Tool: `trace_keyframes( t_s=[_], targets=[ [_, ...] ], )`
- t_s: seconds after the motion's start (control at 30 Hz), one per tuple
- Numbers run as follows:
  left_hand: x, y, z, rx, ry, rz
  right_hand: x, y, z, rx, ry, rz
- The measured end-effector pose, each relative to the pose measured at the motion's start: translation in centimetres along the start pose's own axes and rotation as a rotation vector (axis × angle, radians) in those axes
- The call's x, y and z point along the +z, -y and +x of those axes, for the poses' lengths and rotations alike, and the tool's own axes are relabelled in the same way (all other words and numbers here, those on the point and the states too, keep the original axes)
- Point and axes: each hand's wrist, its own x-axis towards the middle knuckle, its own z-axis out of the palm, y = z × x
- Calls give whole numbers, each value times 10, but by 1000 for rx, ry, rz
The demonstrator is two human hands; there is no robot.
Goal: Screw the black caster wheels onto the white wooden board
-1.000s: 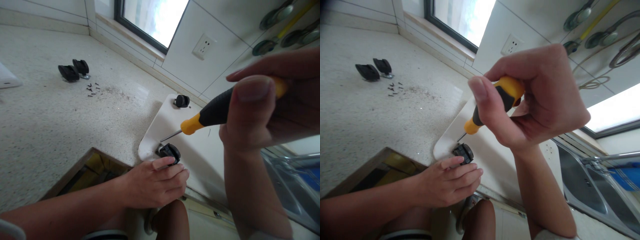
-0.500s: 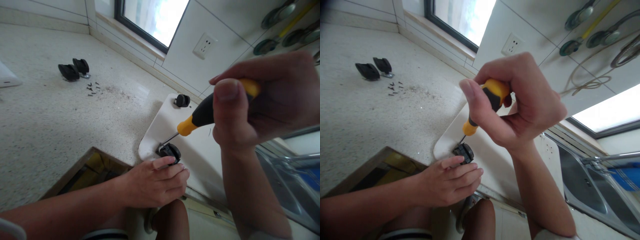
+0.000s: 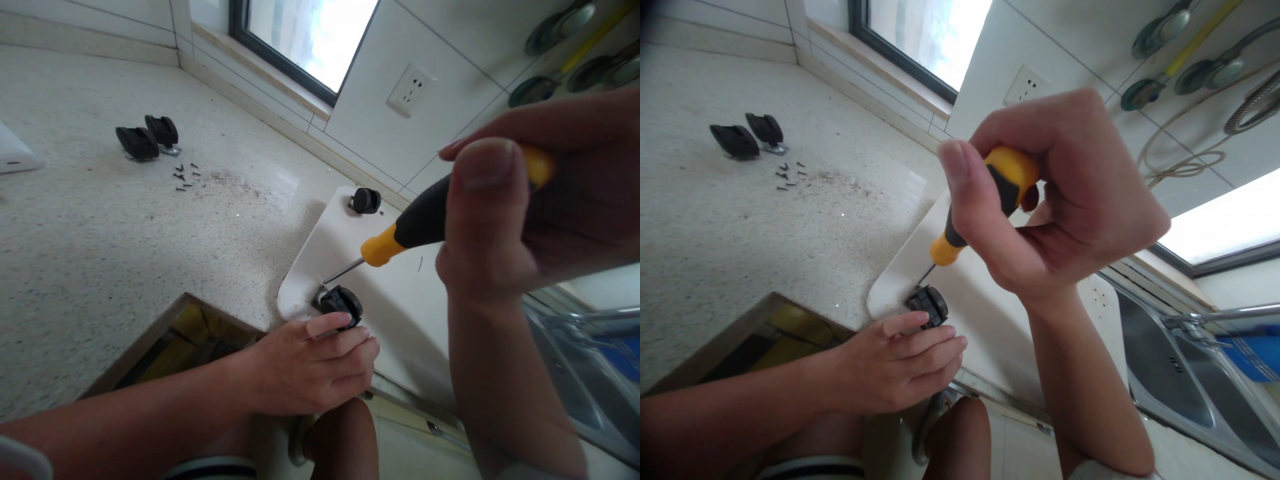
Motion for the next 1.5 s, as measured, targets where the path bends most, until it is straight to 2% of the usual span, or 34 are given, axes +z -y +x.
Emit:
trace_keyframes(
  t_s=[0.1,0.2,0.27,0.4,0.47,0.53,0.63,0.8,0.93,1.0,1.17,1.3,1.37,1.5],
  targets=[
    [0,0,0,-1,-3,3,8,-3,-1,-94,-136,-36],
    [0,0,1,-1,6,3,24,-8,-1,-234,-302,41],
    [0,0,1,-2,6,4,28,-8,0,-276,-294,54],
    [-1,0,1,3,5,5,16,-2,3,-187,-201,-60],
    [-1,0,1,0,3,7,13,-2,2,-186,-184,-67],
    [0,0,1,-4,-1,4,15,-8,0,-210,-206,-3],
    [0,0,1,-5,-2,-3,21,-18,-4,-161,-242,79],
    [0,0,1,0,0,-1,17,-12,-5,-100,-177,-1],
    [0,0,1,-4,5,1,20,-12,-9,-69,-193,75],
    [0,0,1,-3,-1,2,22,-15,-9,-86,-189,54],
    [0,0,1,2,2,3,20,-11,-6,-126,-287,-86],
    [0,0,1,1,-2,3,23,-12,-8,-118,-237,-14],
    [1,0,1,-3,-8,1,23,-18,-5,-63,-183,22],
    [2,0,0,1,-16,-3,9,-19,15,247,-147,51]
  ],
)
